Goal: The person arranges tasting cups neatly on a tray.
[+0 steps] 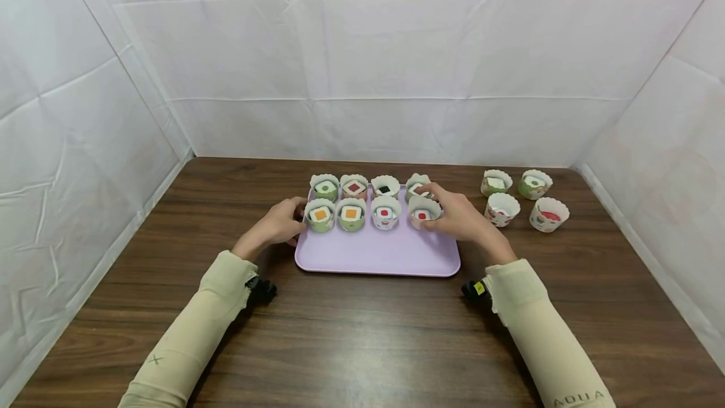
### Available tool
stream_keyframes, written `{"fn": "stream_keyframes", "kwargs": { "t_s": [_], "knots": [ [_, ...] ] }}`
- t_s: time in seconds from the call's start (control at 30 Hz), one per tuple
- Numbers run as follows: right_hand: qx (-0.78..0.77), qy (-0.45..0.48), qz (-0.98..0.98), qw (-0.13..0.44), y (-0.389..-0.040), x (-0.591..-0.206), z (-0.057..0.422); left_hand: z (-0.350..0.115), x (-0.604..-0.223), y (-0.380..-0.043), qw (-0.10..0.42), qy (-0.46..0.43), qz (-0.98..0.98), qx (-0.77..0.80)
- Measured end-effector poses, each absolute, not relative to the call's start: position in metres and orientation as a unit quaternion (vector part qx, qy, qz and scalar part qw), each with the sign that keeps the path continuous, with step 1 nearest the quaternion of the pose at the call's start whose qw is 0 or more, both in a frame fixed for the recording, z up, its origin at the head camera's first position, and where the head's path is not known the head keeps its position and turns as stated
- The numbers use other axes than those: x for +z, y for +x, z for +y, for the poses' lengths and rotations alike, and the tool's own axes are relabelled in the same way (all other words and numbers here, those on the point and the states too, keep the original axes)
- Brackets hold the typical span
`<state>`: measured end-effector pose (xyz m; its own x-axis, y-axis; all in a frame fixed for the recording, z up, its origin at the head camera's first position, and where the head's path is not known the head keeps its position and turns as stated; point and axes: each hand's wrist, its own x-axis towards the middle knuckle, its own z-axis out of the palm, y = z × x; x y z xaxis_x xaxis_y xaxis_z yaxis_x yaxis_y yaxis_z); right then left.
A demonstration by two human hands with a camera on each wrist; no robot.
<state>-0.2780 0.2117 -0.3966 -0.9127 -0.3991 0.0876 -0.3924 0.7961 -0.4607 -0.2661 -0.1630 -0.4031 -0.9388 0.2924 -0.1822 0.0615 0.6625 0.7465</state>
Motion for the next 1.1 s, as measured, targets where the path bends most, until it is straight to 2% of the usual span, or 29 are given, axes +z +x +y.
{"fn": "stream_keyframes", "kwargs": {
  "t_s": [1.1],
  "knots": [
    [-0.246, -0.198, 0.949, 0.024, -0.2735, -0.3935, 0.2077, -0.163, -0.4018, -0.2665, 0.15, 0.091, 0.903, 0.391]
  ]
}}
